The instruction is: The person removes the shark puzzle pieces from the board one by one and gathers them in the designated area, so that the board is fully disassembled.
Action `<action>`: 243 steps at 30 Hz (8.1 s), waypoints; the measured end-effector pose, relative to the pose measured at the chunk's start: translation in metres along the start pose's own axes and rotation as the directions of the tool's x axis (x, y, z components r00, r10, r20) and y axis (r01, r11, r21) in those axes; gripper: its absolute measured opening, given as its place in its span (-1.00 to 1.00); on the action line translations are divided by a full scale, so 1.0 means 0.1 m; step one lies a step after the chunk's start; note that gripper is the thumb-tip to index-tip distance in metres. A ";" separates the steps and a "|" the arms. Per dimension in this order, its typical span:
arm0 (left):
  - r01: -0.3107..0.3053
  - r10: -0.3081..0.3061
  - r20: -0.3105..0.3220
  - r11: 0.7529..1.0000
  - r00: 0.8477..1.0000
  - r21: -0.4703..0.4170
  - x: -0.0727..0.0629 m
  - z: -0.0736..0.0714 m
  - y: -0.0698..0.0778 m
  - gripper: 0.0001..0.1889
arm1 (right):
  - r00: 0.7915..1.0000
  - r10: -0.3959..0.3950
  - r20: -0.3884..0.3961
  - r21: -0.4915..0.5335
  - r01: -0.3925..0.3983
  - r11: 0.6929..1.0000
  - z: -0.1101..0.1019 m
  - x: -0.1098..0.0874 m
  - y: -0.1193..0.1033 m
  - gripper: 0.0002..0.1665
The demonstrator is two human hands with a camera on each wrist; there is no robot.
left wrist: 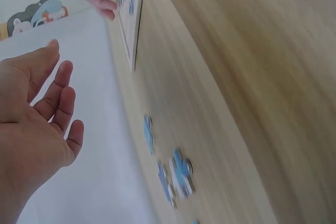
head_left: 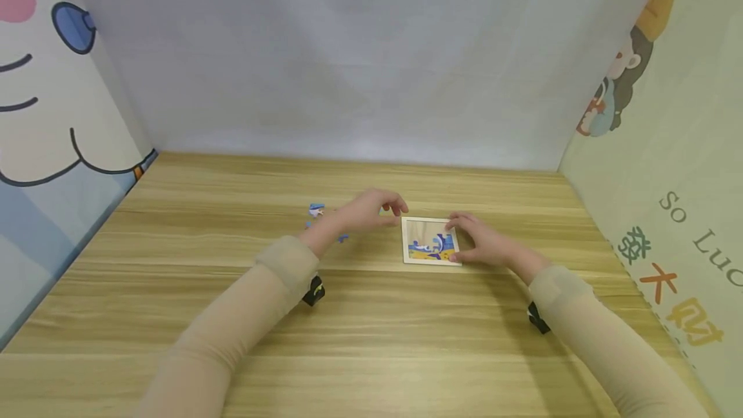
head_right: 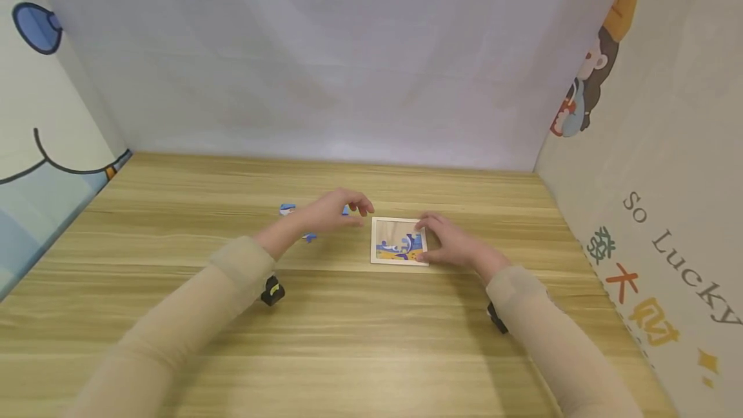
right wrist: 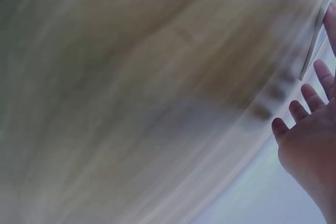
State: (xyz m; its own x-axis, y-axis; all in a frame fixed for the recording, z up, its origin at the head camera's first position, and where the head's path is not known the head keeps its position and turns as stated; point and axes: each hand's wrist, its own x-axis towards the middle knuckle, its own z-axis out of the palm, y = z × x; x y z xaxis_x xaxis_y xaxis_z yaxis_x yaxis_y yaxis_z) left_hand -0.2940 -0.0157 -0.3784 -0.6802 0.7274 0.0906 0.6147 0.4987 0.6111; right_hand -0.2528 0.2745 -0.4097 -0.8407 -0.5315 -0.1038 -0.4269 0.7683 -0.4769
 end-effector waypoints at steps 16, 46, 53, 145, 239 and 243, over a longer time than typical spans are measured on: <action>0.058 -0.062 0.082 0.997 0.995 0.050 0.34 0.41 0.12 -0.49 | 0.999 0.034 -0.011 -0.005 -0.034 0.999 0.01 0.00 0.07 -0.03; 0.114 -0.173 0.251 0.966 0.952 0.234 0.47 0.64 0.09 -0.48 | 0.999 0.045 -0.013 -0.102 -0.046 0.994 0.05 0.08 0.21 -0.08; 0.096 -0.139 0.209 0.974 0.968 0.203 0.50 0.64 0.08 -0.47 | 0.999 0.046 -0.026 -0.092 -0.048 0.995 0.05 0.08 0.23 -0.09; 0.121 -0.114 0.072 0.987 0.991 -0.102 -0.31 -0.16 -0.54 -0.79 | 0.999 0.040 0.001 -0.117 -0.040 0.992 0.02 0.10 0.16 -0.04; 0.145 -0.152 0.041 0.979 0.988 0.144 0.05 0.52 0.05 -0.67 | 0.975 -0.192 0.114 0.091 0.182 0.979 0.02 0.13 0.08 -0.73; 0.117 -0.120 0.047 0.991 0.992 0.071 0.07 0.51 0.03 -0.73 | 0.974 -0.196 0.110 0.080 0.188 0.979 0.03 0.13 0.09 -0.73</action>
State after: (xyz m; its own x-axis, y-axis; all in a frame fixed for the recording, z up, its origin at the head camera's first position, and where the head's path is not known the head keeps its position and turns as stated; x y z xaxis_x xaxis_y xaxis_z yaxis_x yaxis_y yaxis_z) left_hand -0.2764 0.0151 -0.4157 -0.7297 0.6835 -0.0200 0.5579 0.6121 0.5605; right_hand -0.2668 0.2734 -0.4176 -0.6991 -0.7075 -0.1036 -0.5491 0.6240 -0.5560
